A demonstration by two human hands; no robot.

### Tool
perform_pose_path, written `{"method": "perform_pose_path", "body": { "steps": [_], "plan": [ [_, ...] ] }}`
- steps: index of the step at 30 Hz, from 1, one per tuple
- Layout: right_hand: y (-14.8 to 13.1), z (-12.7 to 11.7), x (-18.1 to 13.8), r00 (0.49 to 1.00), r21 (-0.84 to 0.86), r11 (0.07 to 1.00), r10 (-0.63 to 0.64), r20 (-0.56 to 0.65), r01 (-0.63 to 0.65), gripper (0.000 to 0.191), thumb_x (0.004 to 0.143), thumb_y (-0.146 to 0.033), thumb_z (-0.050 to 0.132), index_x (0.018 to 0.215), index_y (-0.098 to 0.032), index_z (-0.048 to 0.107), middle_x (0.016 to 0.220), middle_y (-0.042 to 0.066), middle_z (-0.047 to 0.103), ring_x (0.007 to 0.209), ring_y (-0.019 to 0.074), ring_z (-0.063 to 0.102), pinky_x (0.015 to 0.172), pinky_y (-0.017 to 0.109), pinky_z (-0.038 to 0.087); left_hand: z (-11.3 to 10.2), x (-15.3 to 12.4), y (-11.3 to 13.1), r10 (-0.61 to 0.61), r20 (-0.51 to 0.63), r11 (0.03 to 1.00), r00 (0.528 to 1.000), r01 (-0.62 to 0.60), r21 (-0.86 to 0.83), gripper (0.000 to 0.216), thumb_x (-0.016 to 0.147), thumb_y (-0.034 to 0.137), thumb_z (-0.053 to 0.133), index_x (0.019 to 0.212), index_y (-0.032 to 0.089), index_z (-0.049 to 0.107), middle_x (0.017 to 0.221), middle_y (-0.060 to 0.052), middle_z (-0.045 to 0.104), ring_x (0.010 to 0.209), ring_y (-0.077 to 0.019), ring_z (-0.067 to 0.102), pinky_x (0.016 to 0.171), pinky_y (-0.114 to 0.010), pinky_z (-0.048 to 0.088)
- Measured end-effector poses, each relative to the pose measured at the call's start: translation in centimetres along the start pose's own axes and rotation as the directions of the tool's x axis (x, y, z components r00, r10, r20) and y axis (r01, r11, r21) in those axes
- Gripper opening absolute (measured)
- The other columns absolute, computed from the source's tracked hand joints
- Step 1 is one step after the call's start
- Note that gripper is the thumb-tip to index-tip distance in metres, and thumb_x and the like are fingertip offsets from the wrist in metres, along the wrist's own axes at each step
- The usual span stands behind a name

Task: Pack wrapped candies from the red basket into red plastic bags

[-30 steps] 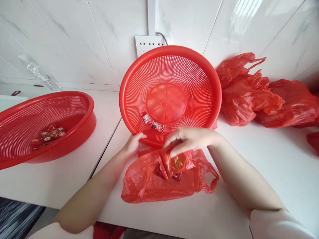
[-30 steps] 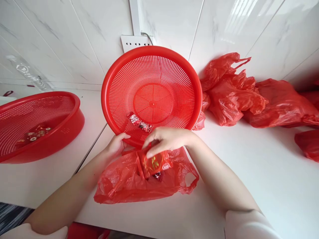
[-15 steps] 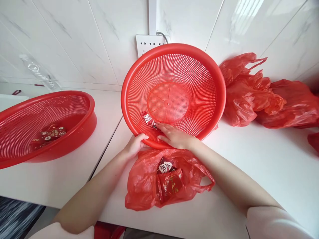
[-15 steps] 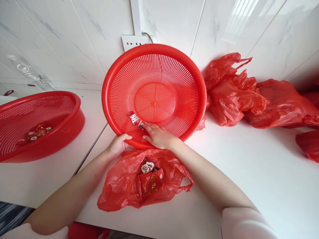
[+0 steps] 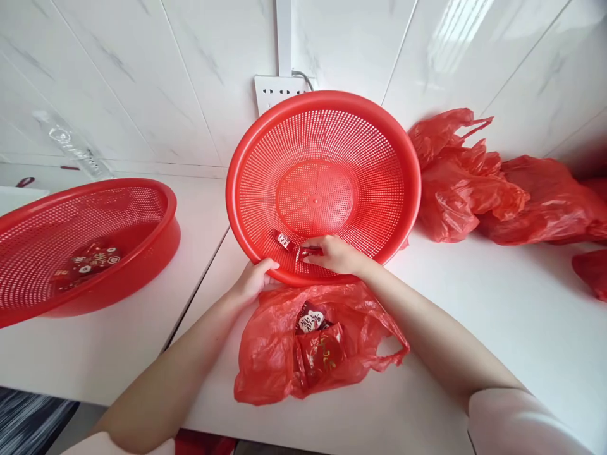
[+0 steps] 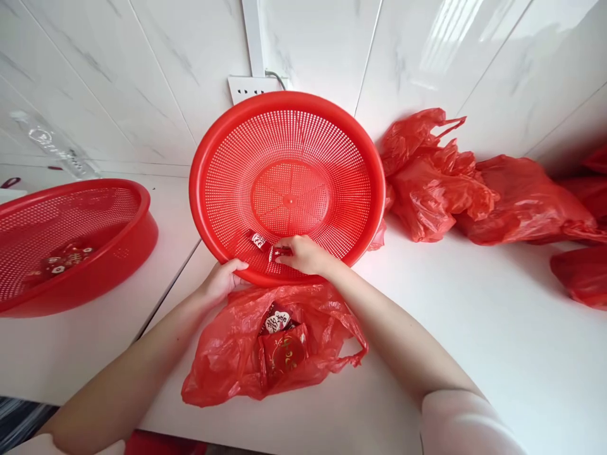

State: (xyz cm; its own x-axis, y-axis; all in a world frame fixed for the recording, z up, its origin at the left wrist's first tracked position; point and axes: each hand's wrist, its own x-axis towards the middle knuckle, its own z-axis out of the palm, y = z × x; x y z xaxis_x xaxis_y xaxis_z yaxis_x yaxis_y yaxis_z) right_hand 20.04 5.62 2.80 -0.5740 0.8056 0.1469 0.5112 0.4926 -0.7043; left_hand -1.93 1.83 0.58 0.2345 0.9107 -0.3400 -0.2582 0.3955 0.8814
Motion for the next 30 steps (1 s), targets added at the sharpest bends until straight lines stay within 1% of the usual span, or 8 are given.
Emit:
{"method": "perform_pose_path", "body": {
  "steps": [3, 8, 11, 16, 19, 22, 25, 30],
  "plan": [
    [0.1, -0.3, 0.0, 0.997, 0.229, 0.970, 0.076, 0.009, -0.076, 0.023, 0.080, -0.035, 0.068, 0.092, -0.016, 0.067, 0.084, 0.003, 0.072, 0.074, 0.0154, 0.066, 0.067, 0.026, 0.050, 0.0, 0.1, -0.1, 0.014, 0.003, 1.000, 1.000, -0.014, 0.000, 0.026, 0.068, 0.020, 0.060, 0.091, 0.009, 0.066, 0.088, -0.012, 0.074, 0.075, -0.0292, 0.072, 0.067, -0.040, 0.058],
    [-1.5, -2.9, -0.9, 0.973, 0.589, 0.775, 0.186, 0.138, -0.232, 0.037, 0.082, -0.046, 0.066, 0.104, -0.020, 0.053, 0.088, 0.006, 0.073, 0.060, 0.0135, 0.067, 0.036, 0.017, 0.040, 0.1, 0.1, 0.2, 0.002, 0.044, 0.999, 0.999, -0.001, -0.039, 0.035, 0.069, 0.020, 0.059, 0.100, 0.007, 0.067, 0.094, -0.014, 0.074, 0.080, -0.0302, 0.072, 0.074, -0.043, 0.058],
    [-3.1, -5.0, -2.1, 0.950, 0.557, 0.788, 0.109, 0.293, -0.263, 0.039, 0.083, -0.047, 0.065, 0.109, -0.019, 0.056, 0.075, 0.001, 0.070, 0.049, 0.0095, 0.062, 0.037, 0.016, 0.040, 0.5, -0.1, 0.5, -0.021, 0.036, 0.998, 0.999, 0.024, -0.064, 0.037, 0.070, 0.020, 0.058, 0.104, 0.006, 0.067, 0.097, -0.015, 0.074, 0.084, -0.0294, 0.072, 0.077, -0.041, 0.058],
    [-4.5, -5.8, -3.1, 0.814, 0.251, 0.944, 0.029, 0.580, -0.212, 0.041, 0.082, -0.046, 0.066, 0.112, -0.018, 0.065, 0.066, -0.001, 0.066, 0.048, 0.0076, 0.057, 0.045, 0.017, 0.043, 0.7, -0.2, 0.6, -0.026, 0.029, 0.996, 0.999, 0.028, -0.084, 0.034, 0.069, 0.019, 0.056, 0.098, 0.005, 0.068, 0.089, -0.014, 0.074, 0.080, -0.0285, 0.072, 0.076, -0.041, 0.059],
    [-3.7, -4.2, -2.1, 0.934, 0.067, 0.994, 0.059, 0.353, -0.088, 0.039, 0.089, -0.049, 0.056, 0.109, -0.018, 0.067, 0.071, 0.003, 0.069, 0.059, 0.0130, 0.062, 0.057, 0.024, 0.048, 0.7, -0.1, 0.3, -0.004, 0.018, 0.999, 1.000, 0.004, -0.032, 0.030, 0.068, 0.021, 0.058, 0.092, 0.006, 0.068, 0.082, -0.013, 0.074, 0.069, -0.0261, 0.071, 0.066, -0.037, 0.059],
    [-2.5, -1.5, -0.5, 0.998, -0.075, 0.996, 0.052, 0.039, -0.049, 0.048, 0.093, -0.052, 0.047, 0.128, -0.021, 0.058, 0.116, 0.012, 0.067, 0.104, 0.0251, 0.064, 0.089, 0.037, 0.049, 0.8, -0.2, -0.2, -0.014, -0.011, 1.000, 1.000, 0.014, -0.016, 0.027, 0.067, 0.020, 0.059, 0.090, 0.008, 0.066, 0.076, -0.011, 0.073, 0.060, -0.0225, 0.069, 0.060, -0.033, 0.058],
    [-1.8, 1.0, 0.5, 0.997, -0.090, 0.996, -0.002, 0.075, 0.008, 0.060, 0.095, -0.052, 0.042, 0.146, -0.022, 0.037, 0.149, 0.013, 0.041, 0.136, 0.0299, 0.040, 0.109, 0.047, 0.034, 1.2, -0.5, -0.4, -0.085, -0.003, 0.995, 0.996, 0.085, -0.057, 0.022, 0.069, 0.020, 0.057, 0.087, 0.010, 0.064, 0.073, -0.009, 0.072, 0.060, -0.0217, 0.069, 0.060, -0.032, 0.057],
    [-1.0, 2.9, 0.7, 0.998, 0.086, 0.996, 0.030, -0.048, -0.026, 0.034, 0.088, -0.033, 0.058, 0.119, -0.019, 0.060, 0.116, 0.011, 0.065, 0.106, 0.0231, 0.061, 0.099, 0.041, 0.045, 1.1, -0.6, -0.2, -0.074, 0.022, 0.992, 0.997, 0.076, -0.096, 0.022, 0.069, 0.020, 0.056, 0.086, 0.010, 0.064, 0.067, -0.008, 0.070, 0.059, -0.0222, 0.069, 0.056, -0.030, 0.055]
  ]
}}
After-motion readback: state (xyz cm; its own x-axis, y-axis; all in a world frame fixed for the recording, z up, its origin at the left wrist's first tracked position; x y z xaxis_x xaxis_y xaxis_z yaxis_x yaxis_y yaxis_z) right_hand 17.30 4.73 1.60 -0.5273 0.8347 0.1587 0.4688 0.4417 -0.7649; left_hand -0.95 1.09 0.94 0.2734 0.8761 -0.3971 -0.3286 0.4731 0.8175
